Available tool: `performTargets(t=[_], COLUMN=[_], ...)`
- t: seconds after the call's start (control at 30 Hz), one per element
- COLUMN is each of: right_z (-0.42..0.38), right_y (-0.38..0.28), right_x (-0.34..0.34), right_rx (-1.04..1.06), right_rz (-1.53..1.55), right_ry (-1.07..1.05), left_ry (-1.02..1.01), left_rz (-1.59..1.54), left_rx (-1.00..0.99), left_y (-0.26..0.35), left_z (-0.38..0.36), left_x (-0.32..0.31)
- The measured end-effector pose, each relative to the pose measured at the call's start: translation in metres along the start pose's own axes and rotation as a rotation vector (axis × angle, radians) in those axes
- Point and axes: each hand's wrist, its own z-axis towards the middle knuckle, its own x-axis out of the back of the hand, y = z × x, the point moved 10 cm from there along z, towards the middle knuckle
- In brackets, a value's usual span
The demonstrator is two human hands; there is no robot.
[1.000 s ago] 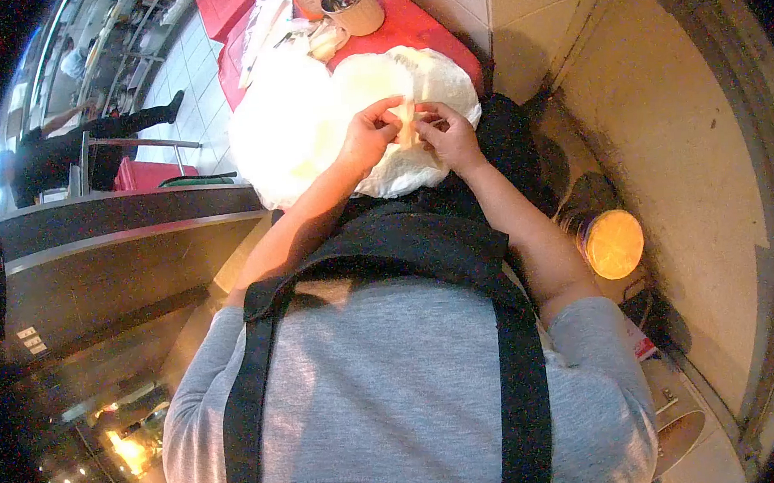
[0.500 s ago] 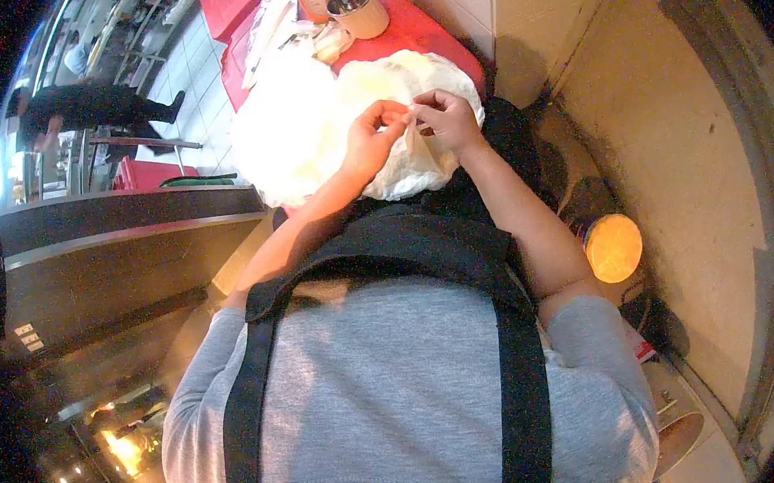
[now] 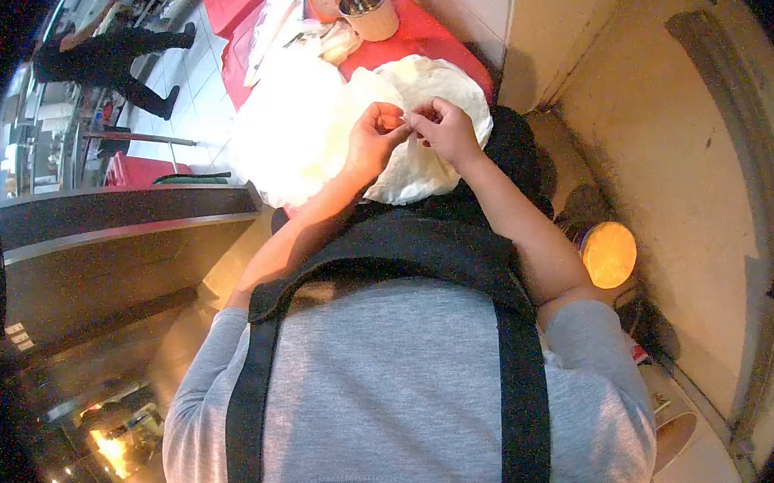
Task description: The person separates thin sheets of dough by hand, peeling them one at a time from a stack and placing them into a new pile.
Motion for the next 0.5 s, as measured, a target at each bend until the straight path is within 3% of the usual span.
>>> performTargets(t=[0.5], right_z=[0.006], right_y=[0.005], right_x=[-0.026], right_rx=[-0.037], right_rz=[0.019], right_ry=[-0.086], left_ry=[-0.045], left_rz=[-0.097], left_rx=[0.041], left_y=[-0.017], left_z=[0.005], left_x=[0.018])
